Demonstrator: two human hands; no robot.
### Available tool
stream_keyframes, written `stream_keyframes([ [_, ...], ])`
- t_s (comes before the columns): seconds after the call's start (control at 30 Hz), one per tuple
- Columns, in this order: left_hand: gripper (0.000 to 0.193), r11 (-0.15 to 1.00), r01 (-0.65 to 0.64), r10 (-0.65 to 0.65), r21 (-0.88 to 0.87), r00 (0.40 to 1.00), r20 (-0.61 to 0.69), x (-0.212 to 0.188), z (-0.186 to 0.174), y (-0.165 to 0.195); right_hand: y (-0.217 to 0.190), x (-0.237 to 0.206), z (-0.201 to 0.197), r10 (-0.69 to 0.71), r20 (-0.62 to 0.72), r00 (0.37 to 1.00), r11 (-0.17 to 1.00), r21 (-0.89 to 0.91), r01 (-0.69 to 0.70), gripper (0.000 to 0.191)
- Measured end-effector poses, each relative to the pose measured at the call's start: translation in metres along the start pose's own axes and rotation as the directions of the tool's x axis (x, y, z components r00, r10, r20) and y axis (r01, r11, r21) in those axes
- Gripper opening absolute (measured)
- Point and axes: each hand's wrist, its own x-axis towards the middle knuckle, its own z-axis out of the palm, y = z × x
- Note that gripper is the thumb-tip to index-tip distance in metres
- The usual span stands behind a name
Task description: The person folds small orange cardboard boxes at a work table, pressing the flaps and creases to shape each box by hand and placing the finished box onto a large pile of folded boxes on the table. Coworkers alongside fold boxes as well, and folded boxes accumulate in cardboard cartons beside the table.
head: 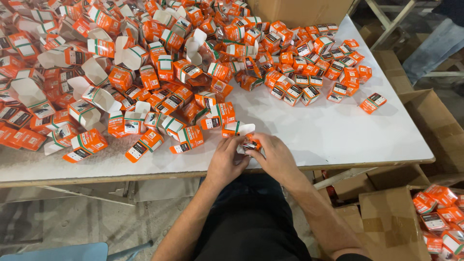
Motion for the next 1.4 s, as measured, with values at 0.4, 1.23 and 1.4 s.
stream_keyframes([
  [0.4, 0.053, 0.993, -0.094, 0.096, 0.074, 0.995, -0.028, 0.004, 0.0, 0.007, 0.011, -0.01, 0.0, -0.12, -0.015, 0.993, 0.993, 0.019, 0.121, 0.045],
  [1.23, 0.047, 0.951, -0.242, 0.266, 0.195, 0.957, -0.111, -0.005, -0.002, 0.014, 0.016, -0.006, 0.036, 0.064, -0.255, 0.965, 0.962, 0.274, 0.009, 0.018],
  [1.4, 0.037, 0.961, -0.245, 0.257, 0.126, 0.962, -0.089, -0.002, -0.001, 0.016, 0.017, -0.01, 0.031, 0.216, -0.135, 0.967, 0.782, 0.617, -0.089, 0.032],
])
